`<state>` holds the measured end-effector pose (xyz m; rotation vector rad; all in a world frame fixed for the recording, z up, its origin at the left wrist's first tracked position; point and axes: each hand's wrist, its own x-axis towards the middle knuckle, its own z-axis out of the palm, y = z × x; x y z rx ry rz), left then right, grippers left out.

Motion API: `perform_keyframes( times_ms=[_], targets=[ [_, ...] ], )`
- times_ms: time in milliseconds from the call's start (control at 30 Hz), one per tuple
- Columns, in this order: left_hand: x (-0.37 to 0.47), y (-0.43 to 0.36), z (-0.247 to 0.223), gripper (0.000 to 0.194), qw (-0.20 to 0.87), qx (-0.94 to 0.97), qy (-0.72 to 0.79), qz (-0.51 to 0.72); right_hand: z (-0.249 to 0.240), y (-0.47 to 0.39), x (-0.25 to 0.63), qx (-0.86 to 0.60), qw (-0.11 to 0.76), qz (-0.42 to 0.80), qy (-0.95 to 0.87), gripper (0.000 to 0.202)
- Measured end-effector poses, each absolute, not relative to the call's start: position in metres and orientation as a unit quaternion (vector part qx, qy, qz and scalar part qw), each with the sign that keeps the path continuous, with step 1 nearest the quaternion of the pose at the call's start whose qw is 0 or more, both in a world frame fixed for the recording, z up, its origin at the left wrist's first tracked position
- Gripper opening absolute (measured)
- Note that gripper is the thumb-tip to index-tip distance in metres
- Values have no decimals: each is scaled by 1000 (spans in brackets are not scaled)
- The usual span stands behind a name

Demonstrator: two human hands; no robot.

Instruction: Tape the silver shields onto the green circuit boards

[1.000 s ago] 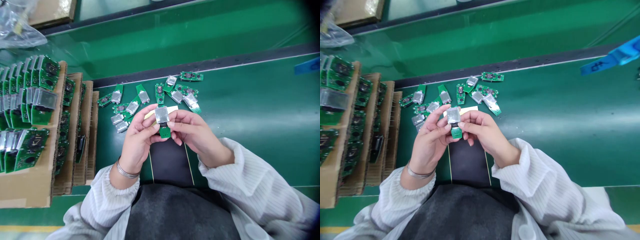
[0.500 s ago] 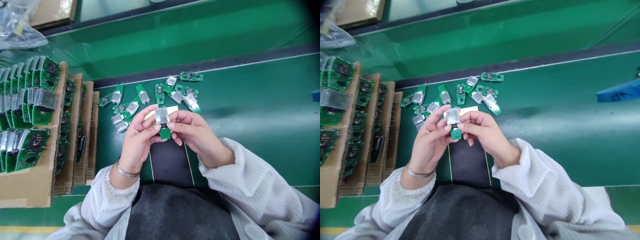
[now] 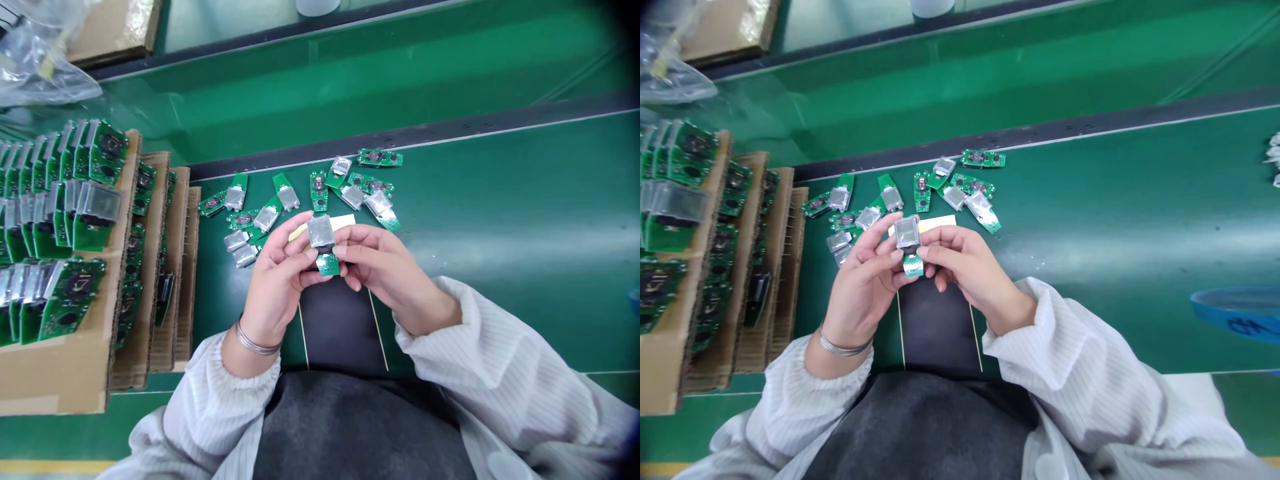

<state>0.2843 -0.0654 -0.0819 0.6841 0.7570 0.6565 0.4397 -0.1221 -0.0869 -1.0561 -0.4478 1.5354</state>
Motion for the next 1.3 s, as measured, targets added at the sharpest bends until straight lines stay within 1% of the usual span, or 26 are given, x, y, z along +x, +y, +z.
perform_keyframes(
  times_ms=[200, 300, 600, 800, 1100, 1300],
  targets=[
    [285, -67, -82, 50, 805, 342, 371, 312, -86, -123, 438, -449, 570, 667, -170, 22],
    [286, -67, -83, 49, 799, 353, 370, 316, -86, -123, 437, -442, 576, 667, -166, 21],
    [286, -68, -83, 50, 790, 361, 381, 318, -88, -122, 437, -460, 568, 658, -181, 24],
    [287, -71, -82, 50, 778, 378, 384, 323, -90, -124, 433, -471, 581, 627, -218, 27],
    [290, -72, -84, 46, 770, 378, 386, 340, -97, -124, 430, -493, 581, 597, -251, 23],
    [291, -73, -86, 45, 740, 398, 399, 368, -97, -125, 431, -508, 583, 573, -273, 18]
  ],
)
